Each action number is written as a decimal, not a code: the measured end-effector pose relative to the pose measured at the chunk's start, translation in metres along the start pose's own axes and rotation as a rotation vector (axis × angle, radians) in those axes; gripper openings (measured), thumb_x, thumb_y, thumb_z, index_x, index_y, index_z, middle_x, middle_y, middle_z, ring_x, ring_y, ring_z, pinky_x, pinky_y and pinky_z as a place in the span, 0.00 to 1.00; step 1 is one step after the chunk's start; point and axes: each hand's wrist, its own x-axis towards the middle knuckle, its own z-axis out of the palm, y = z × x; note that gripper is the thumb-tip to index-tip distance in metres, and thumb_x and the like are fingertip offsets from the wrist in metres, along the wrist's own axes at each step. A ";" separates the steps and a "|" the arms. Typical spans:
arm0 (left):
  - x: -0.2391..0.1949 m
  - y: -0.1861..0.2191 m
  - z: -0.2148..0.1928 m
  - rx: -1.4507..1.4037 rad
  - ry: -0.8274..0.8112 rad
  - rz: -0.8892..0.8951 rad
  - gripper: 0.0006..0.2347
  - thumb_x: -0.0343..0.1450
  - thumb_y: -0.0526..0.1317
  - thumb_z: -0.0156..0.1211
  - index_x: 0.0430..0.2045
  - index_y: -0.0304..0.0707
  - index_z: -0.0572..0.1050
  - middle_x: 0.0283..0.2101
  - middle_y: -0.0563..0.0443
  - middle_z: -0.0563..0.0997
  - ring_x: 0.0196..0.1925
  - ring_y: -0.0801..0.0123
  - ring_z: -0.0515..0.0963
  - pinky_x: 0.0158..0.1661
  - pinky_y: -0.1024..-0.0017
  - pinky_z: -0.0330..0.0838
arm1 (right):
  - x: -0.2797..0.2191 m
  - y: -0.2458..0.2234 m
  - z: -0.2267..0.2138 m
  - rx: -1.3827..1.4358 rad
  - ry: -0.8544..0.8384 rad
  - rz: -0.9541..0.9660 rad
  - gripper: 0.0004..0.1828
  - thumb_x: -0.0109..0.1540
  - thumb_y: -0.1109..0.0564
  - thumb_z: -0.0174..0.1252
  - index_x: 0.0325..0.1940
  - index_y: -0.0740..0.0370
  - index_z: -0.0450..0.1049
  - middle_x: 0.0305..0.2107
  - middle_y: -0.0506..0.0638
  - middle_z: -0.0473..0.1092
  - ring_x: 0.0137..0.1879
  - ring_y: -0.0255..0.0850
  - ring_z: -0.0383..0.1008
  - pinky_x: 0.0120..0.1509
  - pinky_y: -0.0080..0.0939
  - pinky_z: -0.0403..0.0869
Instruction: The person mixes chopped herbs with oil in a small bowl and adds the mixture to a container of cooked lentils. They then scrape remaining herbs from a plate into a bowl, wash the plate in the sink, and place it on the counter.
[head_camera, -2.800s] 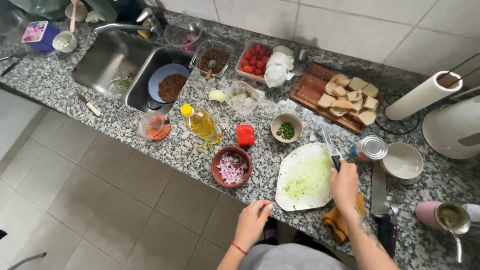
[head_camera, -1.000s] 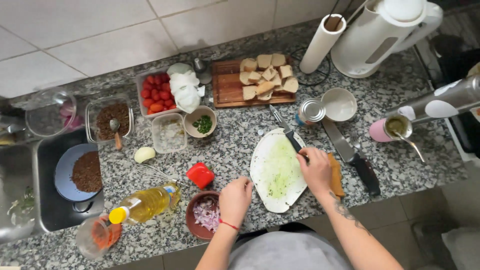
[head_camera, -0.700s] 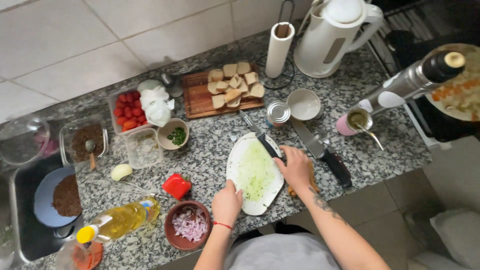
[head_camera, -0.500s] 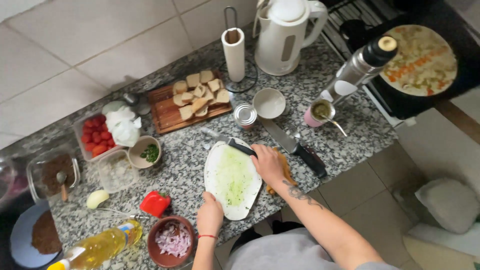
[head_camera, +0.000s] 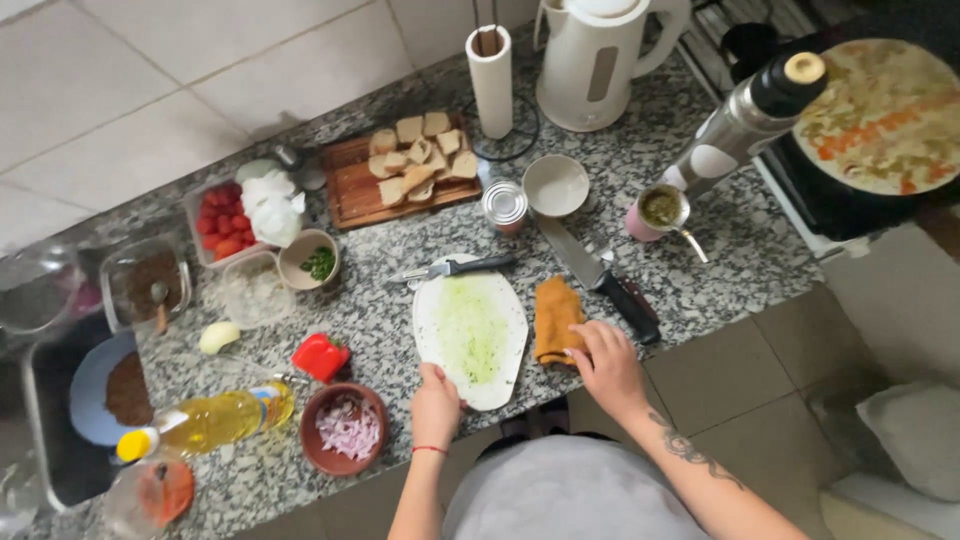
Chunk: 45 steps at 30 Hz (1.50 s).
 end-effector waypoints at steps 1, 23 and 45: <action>-0.008 0.009 -0.007 -0.109 -0.045 -0.006 0.04 0.68 0.36 0.34 0.33 0.44 0.57 0.18 0.51 0.79 0.14 0.60 0.74 0.25 0.64 0.68 | -0.002 0.000 0.002 -0.049 -0.010 0.013 0.22 0.58 0.45 0.55 0.55 0.53 0.68 0.45 0.53 0.65 0.49 0.49 0.65 0.51 0.48 0.66; -0.088 0.009 -0.068 -0.768 0.003 -0.002 0.09 0.66 0.35 0.43 0.36 0.44 0.52 0.21 0.38 0.75 0.12 0.52 0.77 0.18 0.71 0.77 | 0.144 -0.003 0.105 -0.348 -0.015 -0.482 0.18 0.58 0.58 0.52 0.53 0.54 0.68 0.38 0.50 0.67 0.43 0.48 0.69 0.42 0.45 0.68; -0.333 -0.385 -0.213 -1.060 0.186 0.144 0.06 0.70 0.42 0.44 0.29 0.45 0.57 0.25 0.60 0.57 0.21 0.79 0.54 0.22 0.80 0.51 | -0.067 -0.420 0.139 1.162 -1.397 0.465 0.22 0.60 0.54 0.47 0.54 0.70 0.68 0.40 0.59 0.72 0.40 0.45 0.71 0.41 0.42 0.67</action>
